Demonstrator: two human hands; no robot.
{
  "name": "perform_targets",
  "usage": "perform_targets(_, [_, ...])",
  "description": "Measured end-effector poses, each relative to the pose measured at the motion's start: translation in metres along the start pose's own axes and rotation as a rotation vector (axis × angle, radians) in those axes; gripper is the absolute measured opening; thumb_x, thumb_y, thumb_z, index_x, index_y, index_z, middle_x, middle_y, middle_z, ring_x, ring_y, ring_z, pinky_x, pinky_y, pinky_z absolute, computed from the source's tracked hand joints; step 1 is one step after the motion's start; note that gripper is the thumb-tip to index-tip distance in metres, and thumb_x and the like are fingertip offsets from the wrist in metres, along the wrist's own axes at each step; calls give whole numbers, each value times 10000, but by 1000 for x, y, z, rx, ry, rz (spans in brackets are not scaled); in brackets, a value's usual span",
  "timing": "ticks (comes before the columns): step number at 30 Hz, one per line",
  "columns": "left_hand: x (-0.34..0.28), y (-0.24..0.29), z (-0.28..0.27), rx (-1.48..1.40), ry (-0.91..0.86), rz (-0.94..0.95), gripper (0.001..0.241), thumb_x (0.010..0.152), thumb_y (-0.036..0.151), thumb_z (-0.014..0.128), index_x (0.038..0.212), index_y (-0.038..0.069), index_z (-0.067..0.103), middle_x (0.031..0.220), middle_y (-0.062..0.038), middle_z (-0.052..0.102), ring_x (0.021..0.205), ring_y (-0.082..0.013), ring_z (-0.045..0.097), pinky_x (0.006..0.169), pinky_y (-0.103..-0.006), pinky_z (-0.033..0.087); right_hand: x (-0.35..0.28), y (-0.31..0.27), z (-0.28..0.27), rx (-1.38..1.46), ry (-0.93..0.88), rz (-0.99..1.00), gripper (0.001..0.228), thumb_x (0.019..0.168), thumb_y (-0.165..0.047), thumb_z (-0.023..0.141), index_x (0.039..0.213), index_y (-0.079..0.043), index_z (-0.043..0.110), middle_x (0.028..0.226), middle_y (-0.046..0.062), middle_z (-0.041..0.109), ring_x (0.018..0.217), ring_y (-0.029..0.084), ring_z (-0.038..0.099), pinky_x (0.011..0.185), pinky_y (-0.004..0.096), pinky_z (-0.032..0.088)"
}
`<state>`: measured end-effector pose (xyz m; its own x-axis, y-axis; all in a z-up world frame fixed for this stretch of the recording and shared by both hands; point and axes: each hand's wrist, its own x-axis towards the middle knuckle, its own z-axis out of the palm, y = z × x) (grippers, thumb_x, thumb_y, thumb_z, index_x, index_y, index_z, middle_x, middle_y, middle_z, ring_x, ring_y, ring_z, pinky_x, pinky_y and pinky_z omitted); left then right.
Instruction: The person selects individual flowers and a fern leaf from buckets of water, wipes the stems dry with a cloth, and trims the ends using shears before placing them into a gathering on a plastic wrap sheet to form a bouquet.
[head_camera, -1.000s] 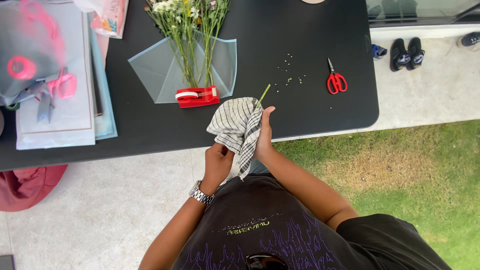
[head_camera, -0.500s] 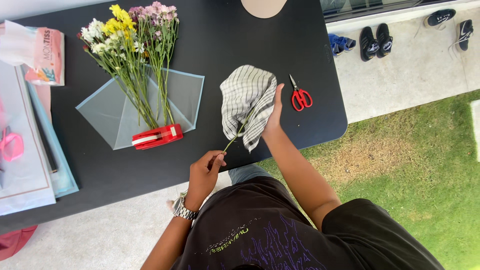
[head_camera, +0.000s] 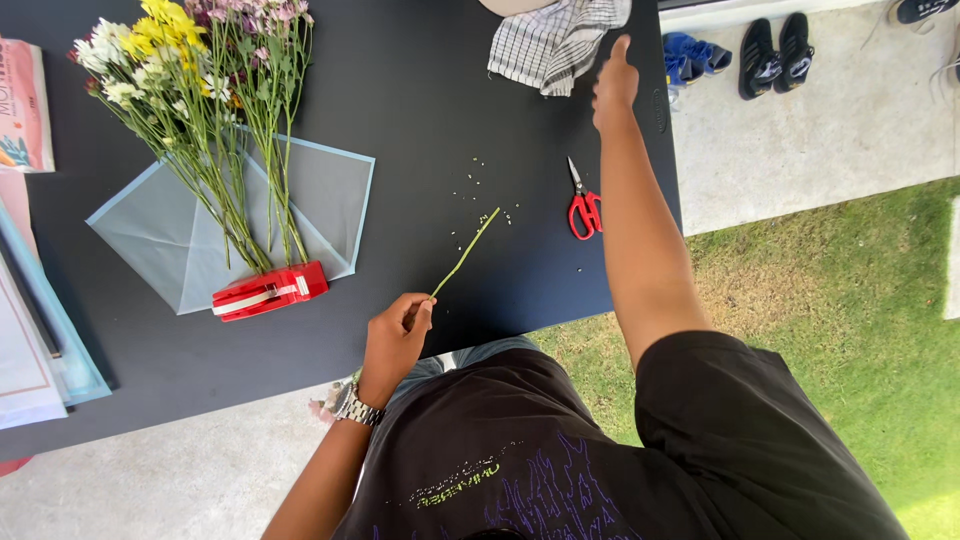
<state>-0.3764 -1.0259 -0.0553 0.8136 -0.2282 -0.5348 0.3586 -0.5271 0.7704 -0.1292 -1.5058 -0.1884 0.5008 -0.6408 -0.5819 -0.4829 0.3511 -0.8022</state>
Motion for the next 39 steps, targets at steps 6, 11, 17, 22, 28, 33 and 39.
perform_targets(6, [28,-12,17,18,4,52,252,1145,263,653,1231,152,862,680,-35,626,569,-116,488,555,-319,402,-42,129,-103,-1214,-30,-355,396,980,-399,723,730,-120,594,717,112,586,730,352,597,695,559,494])
perform_targets(11, [56,-19,33,0,17,92,232,1158,263,692,1255,160,876,715,-138,777,553,-208,640,514,-366,487,-111,174,-145,-1315,-54,-359,461,1007,-380,879,1156,-35,611,1117,222,678,1078,459,757,927,537,654])
perform_targets(17, [77,-20,37,49,28,155,179,1137,223,718,1081,128,858,675,-80,762,523,-165,617,508,-321,495,-120,185,-156,-1267,-52,-432,509,969,-246,933,1259,25,615,1203,242,633,1175,481,698,1019,561,604])
perform_targets(22, [74,3,29,-8,110,145,235,1203,243,612,1228,193,841,582,-74,690,490,-176,541,517,-327,470,-131,174,-155,-1017,-204,-394,361,988,-315,836,1105,22,779,952,199,819,921,424,805,808,534,629])
perform_targets(28, [68,7,27,-81,159,224,309,1195,124,566,1435,123,761,788,-112,820,528,-104,527,519,-289,453,-222,135,-105,-70,-666,-76,327,955,-20,819,1252,86,731,948,158,794,759,203,789,733,291,649])
perform_targets(33, [65,-3,28,-51,132,242,397,1144,48,572,1479,150,759,731,-108,795,512,-129,539,496,-299,437,-218,184,-97,28,-786,-83,415,997,-273,868,1199,70,750,897,137,730,731,157,725,710,262,621])
perform_targets(39, [64,-34,34,23,157,356,437,1102,-8,622,1466,168,788,934,-137,840,554,-163,639,490,-311,523,-230,175,-87,84,-861,-52,743,1160,-618,496,1155,89,722,879,172,664,712,215,695,700,313,582])
